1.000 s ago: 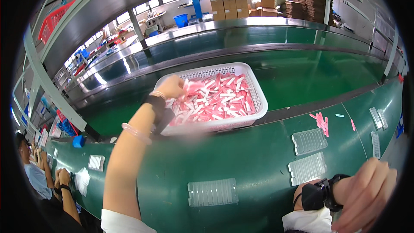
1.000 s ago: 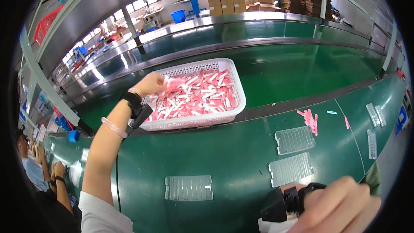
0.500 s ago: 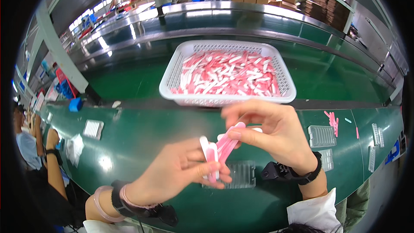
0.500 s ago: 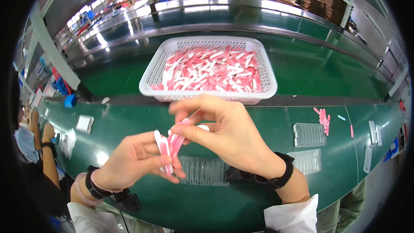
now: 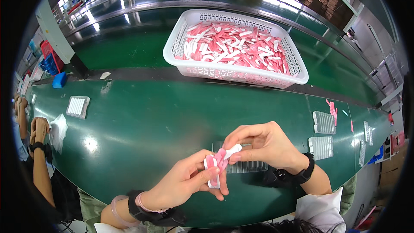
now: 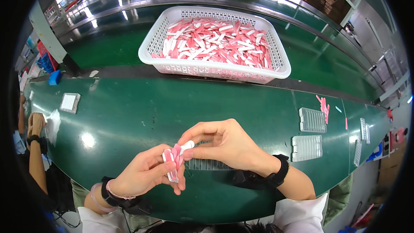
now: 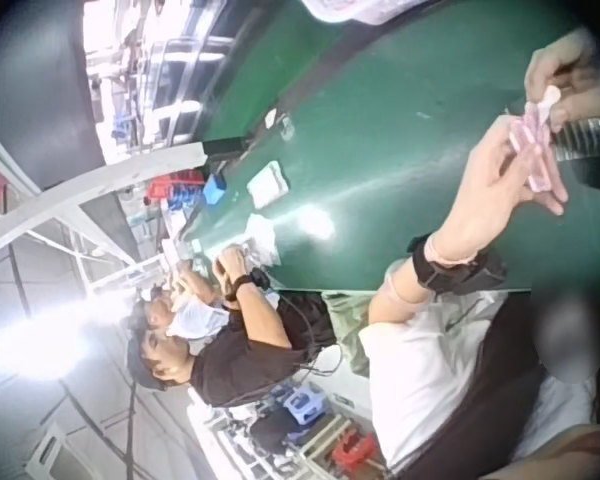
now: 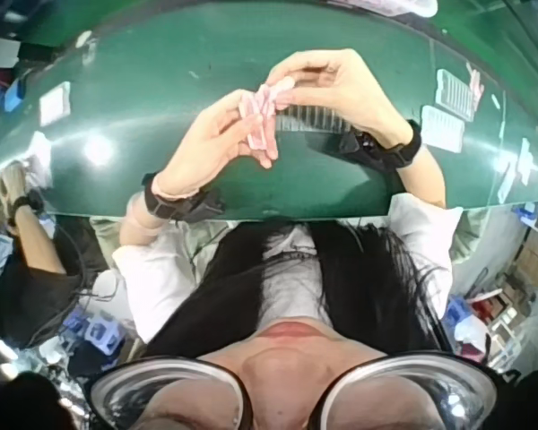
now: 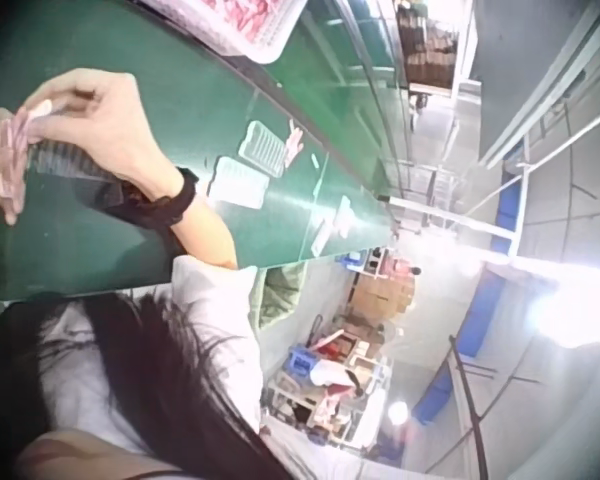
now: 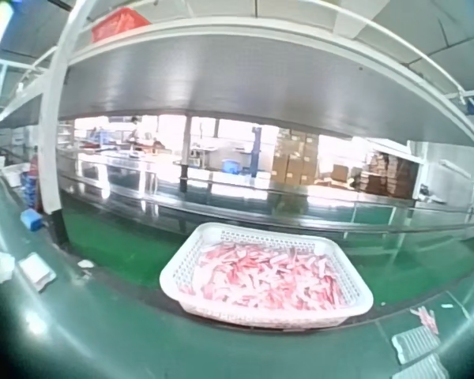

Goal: Assembling small white and pink plastic components into a clear tray on an assembly line.

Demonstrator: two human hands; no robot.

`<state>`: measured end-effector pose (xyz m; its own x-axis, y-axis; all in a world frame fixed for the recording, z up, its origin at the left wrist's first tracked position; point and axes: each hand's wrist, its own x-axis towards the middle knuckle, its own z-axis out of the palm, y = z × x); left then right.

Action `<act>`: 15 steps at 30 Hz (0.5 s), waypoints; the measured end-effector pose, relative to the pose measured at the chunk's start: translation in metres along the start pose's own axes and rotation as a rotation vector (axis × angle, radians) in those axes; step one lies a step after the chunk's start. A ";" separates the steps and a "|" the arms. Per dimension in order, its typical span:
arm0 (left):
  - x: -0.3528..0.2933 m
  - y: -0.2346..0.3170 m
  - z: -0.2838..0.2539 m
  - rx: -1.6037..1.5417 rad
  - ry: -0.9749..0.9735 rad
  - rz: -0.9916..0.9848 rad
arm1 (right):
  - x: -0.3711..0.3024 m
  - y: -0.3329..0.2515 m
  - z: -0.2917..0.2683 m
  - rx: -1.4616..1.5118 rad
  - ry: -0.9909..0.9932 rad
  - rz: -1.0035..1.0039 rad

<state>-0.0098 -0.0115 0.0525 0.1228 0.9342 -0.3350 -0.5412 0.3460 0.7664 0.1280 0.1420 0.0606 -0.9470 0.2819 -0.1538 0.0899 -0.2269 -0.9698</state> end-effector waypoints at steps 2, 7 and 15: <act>0.001 -0.004 -0.005 -0.008 -0.051 -0.015 | -0.004 0.007 0.000 -0.028 0.004 -0.070; 0.002 -0.012 -0.014 -0.011 -0.148 -0.012 | -0.005 0.014 0.005 0.009 0.105 -0.134; 0.004 -0.028 -0.022 -0.062 0.012 -0.051 | -0.002 0.016 0.016 -0.030 0.240 0.120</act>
<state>-0.0124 -0.0196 0.0179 0.1417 0.9141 -0.3799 -0.5850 0.3869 0.7128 0.1264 0.1230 0.0480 -0.8291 0.4684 -0.3052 0.2100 -0.2451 -0.9465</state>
